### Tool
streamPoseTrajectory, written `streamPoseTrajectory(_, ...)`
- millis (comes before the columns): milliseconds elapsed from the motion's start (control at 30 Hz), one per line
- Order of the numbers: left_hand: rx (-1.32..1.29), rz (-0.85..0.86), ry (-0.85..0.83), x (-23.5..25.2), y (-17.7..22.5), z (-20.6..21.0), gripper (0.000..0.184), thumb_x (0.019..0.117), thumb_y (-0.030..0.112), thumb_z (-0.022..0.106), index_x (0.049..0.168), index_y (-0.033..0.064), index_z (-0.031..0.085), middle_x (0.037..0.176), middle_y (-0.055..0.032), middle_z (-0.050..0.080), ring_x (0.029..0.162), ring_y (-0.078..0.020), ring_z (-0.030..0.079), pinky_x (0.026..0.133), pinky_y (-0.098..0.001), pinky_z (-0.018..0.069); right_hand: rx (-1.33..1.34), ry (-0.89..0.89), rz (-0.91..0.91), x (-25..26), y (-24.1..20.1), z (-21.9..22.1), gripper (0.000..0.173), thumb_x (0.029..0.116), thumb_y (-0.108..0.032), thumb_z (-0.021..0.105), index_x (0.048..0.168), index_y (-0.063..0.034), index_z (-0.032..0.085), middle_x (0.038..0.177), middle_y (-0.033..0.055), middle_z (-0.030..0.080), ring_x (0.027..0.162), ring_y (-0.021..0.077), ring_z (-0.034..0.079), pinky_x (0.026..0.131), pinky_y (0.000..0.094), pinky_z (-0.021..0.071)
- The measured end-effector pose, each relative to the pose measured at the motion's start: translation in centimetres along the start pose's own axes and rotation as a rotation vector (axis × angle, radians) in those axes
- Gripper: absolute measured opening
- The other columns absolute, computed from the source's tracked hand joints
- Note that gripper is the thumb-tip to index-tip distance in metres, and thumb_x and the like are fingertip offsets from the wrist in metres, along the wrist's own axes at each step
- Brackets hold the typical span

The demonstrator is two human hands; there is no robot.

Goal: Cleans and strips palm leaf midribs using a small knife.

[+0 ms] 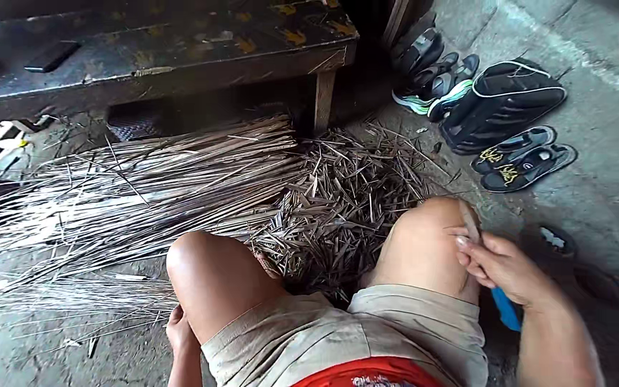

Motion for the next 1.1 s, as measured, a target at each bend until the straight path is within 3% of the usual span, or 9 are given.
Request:
streamPoseTrajectory(233, -0.057, 0.035, 0.014, -2.8, 0.8, -0.8, 0.017, 0.1031, 0.005, 0.052, 0.113, -0.0075, 0.059, 0.087, -0.0033, 0.058, 0.071, 0.0024, 0.051, 0.07, -0.0186, 0.0459, 0.084, 0.074, -0.023, -0.2, 0.4, 0.5, 0.026, 0.1089, -0.012, 0.044, 0.127, -0.0018, 0.06, 0.065, -0.0042, 0.049, 0.041, 0.0006, 0.038, 0.038, 0.0153, 0.0325)
streamPoseTrajectory(367, -0.073, 0.019, -0.009, -2.0, -2.0, -1.2, 0.027, 0.1041, 0.009, 0.053, 0.124, -0.0083, 0.06, 0.106, -0.0148, 0.066, 0.087, -0.0099, 0.06, 0.084, -0.0318, 0.0505, 0.161, -0.065, -0.05, -0.4, -0.2, 2.2, 0.027, 0.1094, -0.011, 0.041, 0.126, -0.001, 0.06, 0.064, -0.0048, 0.052, 0.041, 0.0005, 0.039, 0.037, 0.0149, 0.0324)
streamPoseTrajectory(533, -0.274, -0.038, -0.072, 0.4, -3.1, -1.1, 0.025, 0.1071, 0.008, 0.048, 0.128, -0.0048, 0.054, 0.102, -0.0108, 0.066, 0.076, -0.008, 0.065, 0.069, -0.0257, 0.0553, 0.2, -0.247, -0.077, -0.9, -2.8, 5.2, 0.037, 0.1121, -0.018, 0.031, 0.135, -0.001, 0.056, 0.066, -0.0043, 0.052, 0.042, 0.0024, 0.041, 0.038, 0.0167, 0.0364)
streamPoseTrajectory(667, -0.333, -0.044, -0.103, 1.3, -2.2, -1.3, 0.025, 0.1073, 0.009, 0.047, 0.128, -0.0032, 0.054, 0.105, -0.0104, 0.066, 0.079, -0.0088, 0.066, 0.069, -0.0256, 0.0556, 0.276, -0.197, -0.21, -2.4, -5.9, 5.1, 0.047, 0.1124, -0.022, 0.024, 0.139, -0.001, 0.056, 0.072, 0.001, 0.061, 0.045, 0.008, 0.052, 0.039, 0.0212, 0.0454)
streamPoseTrajectory(800, -0.364, -0.062, -0.125, 1.2, -2.4, -0.8, 0.025, 0.1074, 0.008, 0.046, 0.129, -0.0034, 0.054, 0.104, -0.011, 0.066, 0.079, -0.01, 0.066, 0.069, -0.0259, 0.0559, 0.203, -0.175, -0.356, -4.6, -8.6, 3.5, 0.049, 0.1101, -0.027, 0.024, 0.139, -0.0021, 0.056, 0.087, 0.0018, 0.07, 0.055, 0.0105, 0.065, 0.04, 0.0239, 0.0536)
streamPoseTrajectory(1100, -0.335, -0.099, -0.09, -0.4, -5.4, -1.8, 0.023, 0.1073, 0.007, 0.046, 0.125, -0.0046, 0.056, 0.099, -0.0101, 0.067, 0.074, -0.0083, 0.065, 0.069, -0.0255, 0.0558, 0.182, -0.253, -0.433, -5.9, -9.0, 4.4, 0.046, 0.1093, -0.026, 0.028, 0.137, -0.0025, 0.057, 0.088, -0.0009, 0.068, 0.053, 0.0087, 0.064, 0.042, 0.0224, 0.0549)
Point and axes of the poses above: each hand's wrist, its own x-axis towards the middle knuckle, its own z-axis out of the palm, y = z × x, the point moved 4 cm from there along x, towards the middle knuckle
